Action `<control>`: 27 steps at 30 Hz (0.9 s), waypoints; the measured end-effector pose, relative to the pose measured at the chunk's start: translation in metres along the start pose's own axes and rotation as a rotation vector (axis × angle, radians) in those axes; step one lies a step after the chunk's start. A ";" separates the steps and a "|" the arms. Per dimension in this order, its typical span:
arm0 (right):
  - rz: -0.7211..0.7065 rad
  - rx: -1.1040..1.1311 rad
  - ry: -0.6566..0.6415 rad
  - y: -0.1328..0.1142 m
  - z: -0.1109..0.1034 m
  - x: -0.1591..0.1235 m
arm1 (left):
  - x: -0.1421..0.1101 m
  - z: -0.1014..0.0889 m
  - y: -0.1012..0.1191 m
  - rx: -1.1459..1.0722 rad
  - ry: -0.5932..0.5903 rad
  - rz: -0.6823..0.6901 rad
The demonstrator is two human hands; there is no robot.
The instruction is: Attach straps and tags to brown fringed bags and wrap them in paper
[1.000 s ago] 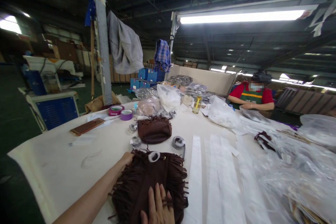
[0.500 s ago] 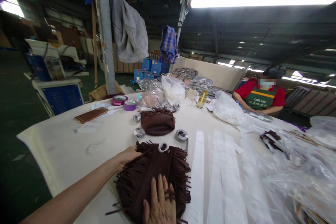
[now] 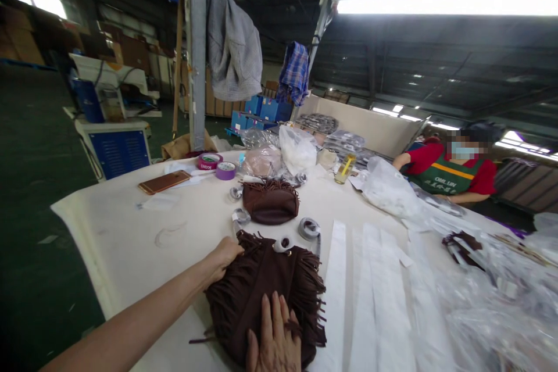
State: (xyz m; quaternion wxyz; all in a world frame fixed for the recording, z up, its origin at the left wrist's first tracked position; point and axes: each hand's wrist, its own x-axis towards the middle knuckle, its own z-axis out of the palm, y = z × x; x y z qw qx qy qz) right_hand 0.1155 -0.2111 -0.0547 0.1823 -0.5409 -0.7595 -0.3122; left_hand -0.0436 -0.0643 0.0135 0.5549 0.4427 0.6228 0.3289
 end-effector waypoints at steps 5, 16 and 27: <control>0.012 0.069 -0.002 0.000 -0.002 0.001 | -0.006 -0.023 -0.004 0.139 -0.013 -0.102; 0.094 0.068 -0.019 -0.011 -0.004 0.006 | -0.032 -0.046 0.004 0.182 -0.315 -0.213; 0.123 0.119 -0.272 -0.006 -0.008 0.007 | -0.041 -0.073 -0.008 -0.037 -0.323 -0.219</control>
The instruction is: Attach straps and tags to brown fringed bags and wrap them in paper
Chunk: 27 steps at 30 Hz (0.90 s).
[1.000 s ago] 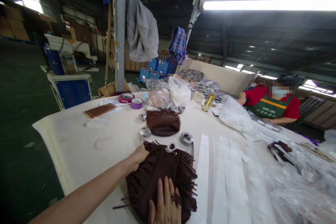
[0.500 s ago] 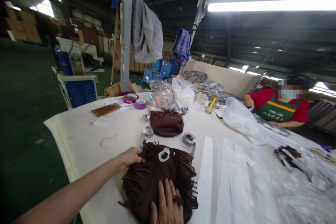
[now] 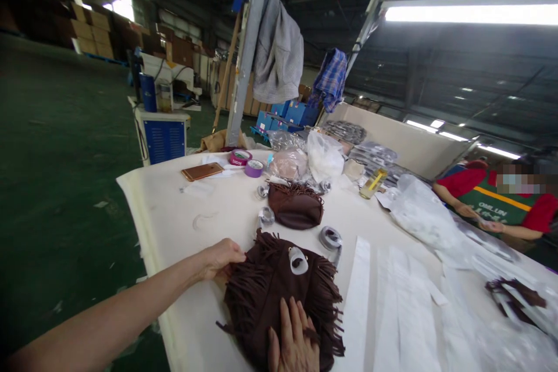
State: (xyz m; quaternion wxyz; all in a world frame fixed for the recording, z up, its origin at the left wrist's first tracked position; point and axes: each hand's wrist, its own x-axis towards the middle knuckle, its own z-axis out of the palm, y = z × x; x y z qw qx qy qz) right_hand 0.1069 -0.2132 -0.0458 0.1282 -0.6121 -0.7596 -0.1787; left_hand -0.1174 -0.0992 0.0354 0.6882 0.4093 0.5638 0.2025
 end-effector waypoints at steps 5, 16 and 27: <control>-0.011 0.008 -0.165 -0.007 -0.017 0.006 | -0.032 -0.003 -0.027 -0.161 -0.155 0.118; 0.031 0.029 -0.064 -0.032 -0.009 0.014 | -0.019 0.031 -0.062 -0.230 0.163 0.332; -0.096 0.083 0.145 -0.025 0.003 0.006 | -0.024 0.051 -0.053 -0.103 0.497 0.360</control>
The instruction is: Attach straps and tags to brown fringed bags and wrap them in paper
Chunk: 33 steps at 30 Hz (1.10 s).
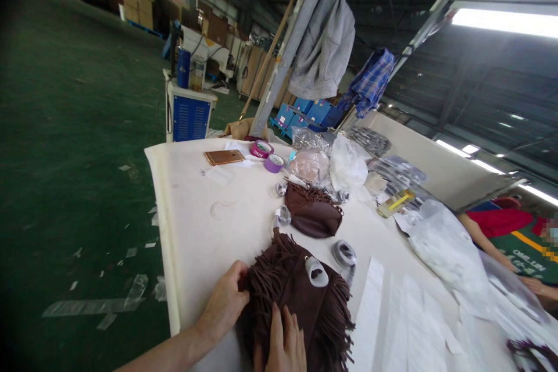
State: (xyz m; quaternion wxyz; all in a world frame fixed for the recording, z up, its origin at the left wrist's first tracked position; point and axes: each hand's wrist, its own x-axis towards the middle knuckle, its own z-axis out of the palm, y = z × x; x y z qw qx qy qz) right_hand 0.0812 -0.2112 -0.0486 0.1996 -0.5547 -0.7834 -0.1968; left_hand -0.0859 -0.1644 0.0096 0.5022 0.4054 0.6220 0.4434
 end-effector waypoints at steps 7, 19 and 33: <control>0.142 0.328 0.108 0.002 0.002 0.004 | 0.015 0.005 -0.005 0.040 0.059 -0.026; 0.493 0.648 0.078 0.009 -0.040 0.029 | 0.003 -0.006 -0.012 -0.097 -0.145 0.287; 0.032 0.201 0.133 -0.001 -0.008 0.003 | 0.013 0.004 -0.006 0.004 -0.005 0.299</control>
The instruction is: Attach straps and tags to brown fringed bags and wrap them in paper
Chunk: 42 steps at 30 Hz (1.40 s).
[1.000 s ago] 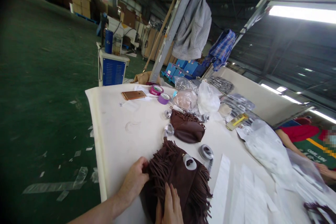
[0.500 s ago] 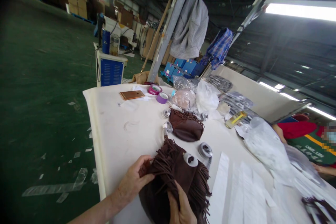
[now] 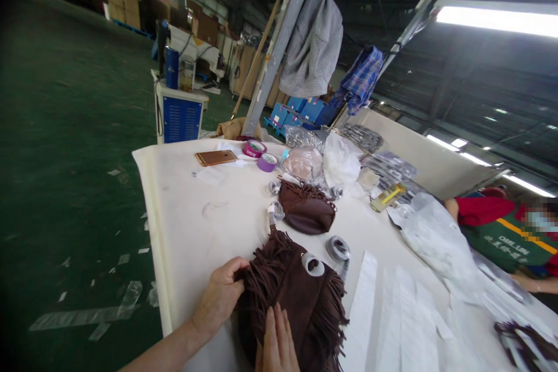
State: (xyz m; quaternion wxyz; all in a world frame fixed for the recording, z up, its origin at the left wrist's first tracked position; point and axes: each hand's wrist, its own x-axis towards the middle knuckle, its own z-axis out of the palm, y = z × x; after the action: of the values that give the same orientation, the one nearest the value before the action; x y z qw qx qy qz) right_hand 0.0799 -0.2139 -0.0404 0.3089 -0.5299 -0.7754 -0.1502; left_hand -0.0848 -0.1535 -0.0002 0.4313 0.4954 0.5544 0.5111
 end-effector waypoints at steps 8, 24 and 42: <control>0.024 0.011 -0.004 -0.004 -0.001 -0.005 | 0.000 -0.005 -0.007 0.162 0.031 0.282; 0.113 0.082 0.022 -0.011 -0.006 0.006 | -0.006 -0.007 -0.001 0.631 0.178 0.912; 0.034 0.045 0.066 -0.018 -0.008 0.003 | -0.005 -0.020 -0.007 0.586 0.047 0.891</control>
State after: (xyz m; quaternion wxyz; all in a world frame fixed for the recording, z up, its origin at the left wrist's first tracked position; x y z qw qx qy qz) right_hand 0.0654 -0.2233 -0.0302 0.3489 -0.5308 -0.7587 -0.1449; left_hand -0.1042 -0.1606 -0.0049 0.0035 0.7710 0.4191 0.4795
